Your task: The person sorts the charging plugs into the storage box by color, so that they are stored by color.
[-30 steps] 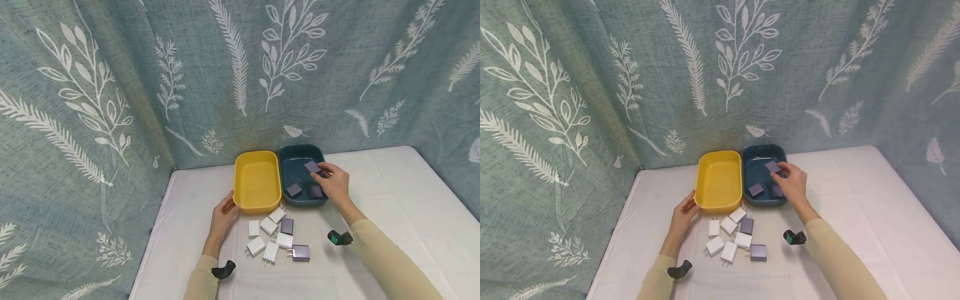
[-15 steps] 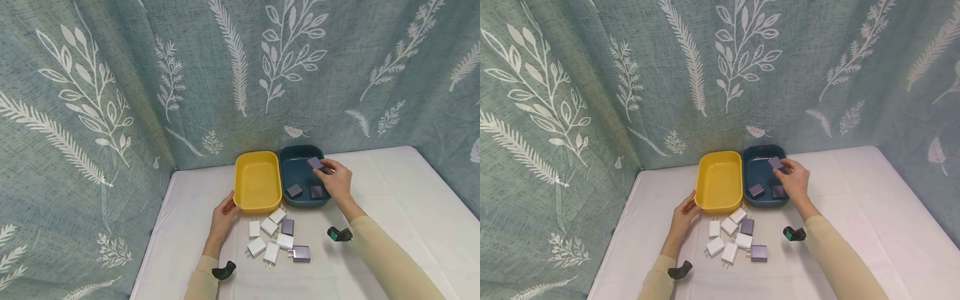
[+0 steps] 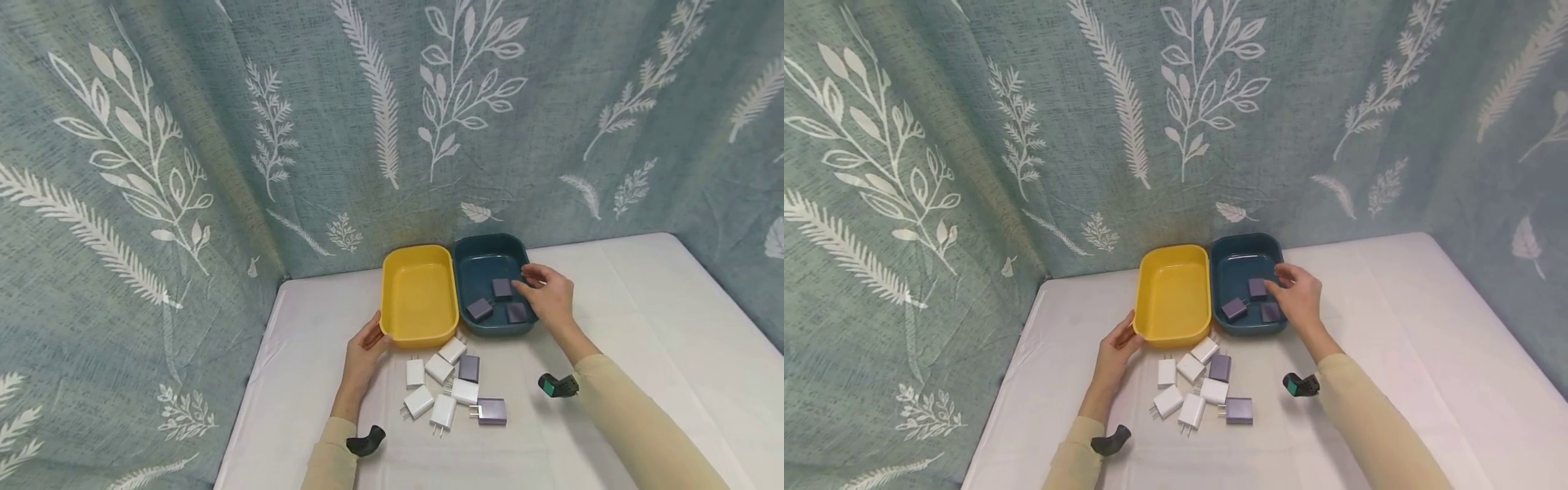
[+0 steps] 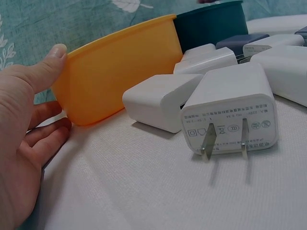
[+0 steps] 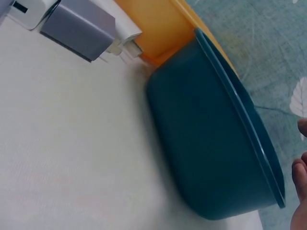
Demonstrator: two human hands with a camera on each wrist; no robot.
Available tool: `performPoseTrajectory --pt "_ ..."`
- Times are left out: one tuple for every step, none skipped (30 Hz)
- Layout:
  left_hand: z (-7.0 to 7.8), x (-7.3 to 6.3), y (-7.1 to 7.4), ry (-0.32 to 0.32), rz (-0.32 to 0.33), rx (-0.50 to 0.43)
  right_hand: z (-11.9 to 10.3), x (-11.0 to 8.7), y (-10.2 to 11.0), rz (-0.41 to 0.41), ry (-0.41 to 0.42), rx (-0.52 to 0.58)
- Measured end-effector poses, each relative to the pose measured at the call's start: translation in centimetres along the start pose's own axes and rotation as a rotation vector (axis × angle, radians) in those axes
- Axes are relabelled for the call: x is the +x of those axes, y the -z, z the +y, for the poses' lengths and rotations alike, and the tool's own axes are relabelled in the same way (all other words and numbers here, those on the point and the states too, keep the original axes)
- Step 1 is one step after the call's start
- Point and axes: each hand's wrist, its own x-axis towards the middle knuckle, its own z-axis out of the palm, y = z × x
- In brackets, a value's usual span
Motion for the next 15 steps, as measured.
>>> performPoseTrajectory --pt "0.0 0.0 0.0 0.001 0.001 -0.002 0.0 -0.1 0.0 -0.006 -0.006 -0.003" --pt "0.1 0.0 0.0 -0.001 0.002 0.001 0.1 -0.2 0.0 -0.009 -0.014 -0.006" --pt "0.1 0.0 0.0 -0.002 0.001 0.002 0.2 -0.3 0.1 -0.012 -0.024 -0.011" --pt "0.1 0.0 0.1 -0.002 0.001 -0.001 0.3 -0.4 0.1 -0.014 -0.034 -0.017" --pt "0.1 -0.1 0.0 -0.004 0.000 0.001 0.4 -0.5 0.1 -0.015 -0.043 -0.020" --pt "0.1 -0.1 0.1 -0.007 -0.001 0.005 0.5 -0.5 0.1 -0.014 -0.051 -0.019" --pt "0.1 -0.1 0.1 -0.010 -0.002 0.009 0.6 -0.6 0.1 -0.013 -0.057 -0.022" --pt "0.1 -0.1 0.1 -0.011 -0.003 0.009 0.6 -0.7 0.1 -0.014 -0.059 -0.025" --pt "0.0 0.0 0.1 -0.008 -0.003 0.005 0.7 -0.8 0.1 -0.014 -0.061 -0.025" --pt "0.0 0.0 0.1 -0.007 -0.003 0.002 0.7 -0.8 0.1 -0.014 -0.061 -0.024" --pt "0.0 0.0 0.1 -0.011 -0.004 0.005 0.8 -0.9 0.2 -0.013 -0.061 -0.026" --pt "0.0 0.0 0.1 -0.011 -0.004 0.005 0.8 -0.9 0.2 -0.014 -0.061 -0.026" --pt "0.0 0.1 0.1 -0.009 -0.003 0.002 0.8 -1.0 0.2 -0.016 -0.060 -0.026" --pt "-0.3 0.2 0.2 -0.003 -0.002 -0.005 0.8 -1.1 0.2 -0.017 -0.058 -0.025" --pt "-0.6 0.4 0.2 -0.002 -0.002 -0.008 0.9 -1.1 0.2 -0.017 -0.058 -0.029"
